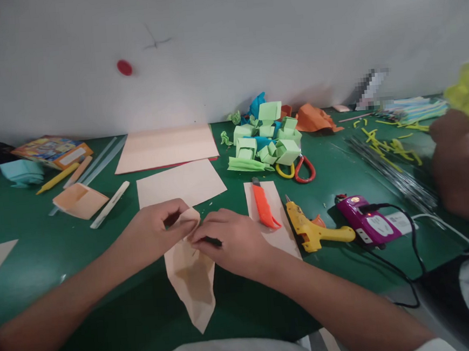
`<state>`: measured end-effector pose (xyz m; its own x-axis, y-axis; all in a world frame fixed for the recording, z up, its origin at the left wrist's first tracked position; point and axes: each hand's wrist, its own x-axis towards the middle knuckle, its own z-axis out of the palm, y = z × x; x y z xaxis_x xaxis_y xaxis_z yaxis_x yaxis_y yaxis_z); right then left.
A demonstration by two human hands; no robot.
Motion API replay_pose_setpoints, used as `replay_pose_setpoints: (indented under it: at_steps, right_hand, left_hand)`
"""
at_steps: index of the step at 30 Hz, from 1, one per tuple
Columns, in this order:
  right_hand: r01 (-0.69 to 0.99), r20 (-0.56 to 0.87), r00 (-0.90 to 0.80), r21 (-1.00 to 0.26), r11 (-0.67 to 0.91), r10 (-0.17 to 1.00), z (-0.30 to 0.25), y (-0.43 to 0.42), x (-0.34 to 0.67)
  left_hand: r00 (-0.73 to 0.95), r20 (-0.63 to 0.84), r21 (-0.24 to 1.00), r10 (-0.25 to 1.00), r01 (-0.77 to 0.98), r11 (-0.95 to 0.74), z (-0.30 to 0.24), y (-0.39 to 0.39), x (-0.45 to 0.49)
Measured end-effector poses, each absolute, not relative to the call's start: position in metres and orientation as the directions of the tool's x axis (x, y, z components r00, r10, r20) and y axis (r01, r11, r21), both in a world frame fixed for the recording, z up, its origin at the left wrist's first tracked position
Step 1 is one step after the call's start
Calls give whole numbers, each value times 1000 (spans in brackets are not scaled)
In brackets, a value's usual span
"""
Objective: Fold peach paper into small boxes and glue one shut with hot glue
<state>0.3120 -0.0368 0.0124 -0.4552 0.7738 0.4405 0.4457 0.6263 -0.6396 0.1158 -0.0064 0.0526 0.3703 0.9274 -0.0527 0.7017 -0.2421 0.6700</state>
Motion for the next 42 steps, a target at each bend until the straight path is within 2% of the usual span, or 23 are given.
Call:
replay_pose_setpoints:
  at_steps: [4, 8, 14, 18, 23, 27, 33, 38, 42]
  right_hand:
    - [498, 446, -395, -631, 595, 803, 8, -33, 314]
    - [499, 392, -321, -703, 506, 862, 11, -32, 315]
    - [521, 237, -162, -804, 287, 958, 11, -34, 312]
    - [464, 180, -239, -842, 275, 954, 13, -33, 316]
    - [441, 102, -269, -871, 217, 958, 16, -30, 320]
    - [473, 129, -252, -848, 238, 959, 17, -28, 319]
    - [652, 159, -291, -689, 317, 943, 18, -27, 320]
    - [650, 89, -287, -713, 262, 954, 19, -27, 320]
    - [640, 77, -285, -727, 249, 955, 19, -27, 321]
  left_hand:
    - [430, -84, 741, 899, 630, -232, 55, -8, 115]
    - [509, -112, 821, 853, 532, -209, 57, -10, 113]
    - [458, -58, 709, 887, 645, -286, 50, -11, 117]
    - [429, -20, 665, 903, 680, -308, 47, -8, 114]
    - [436, -33, 682, 899, 668, -299, 45, -6, 111]
    - [470, -40, 694, 882, 648, -313, 44, -9, 114]
    - [454, 17, 672, 891, 654, -346, 42, -13, 116]
    - [462, -15, 696, 887, 641, -322, 42, -13, 116]
    - [435, -21, 653, 900, 687, -317, 42, -11, 115]
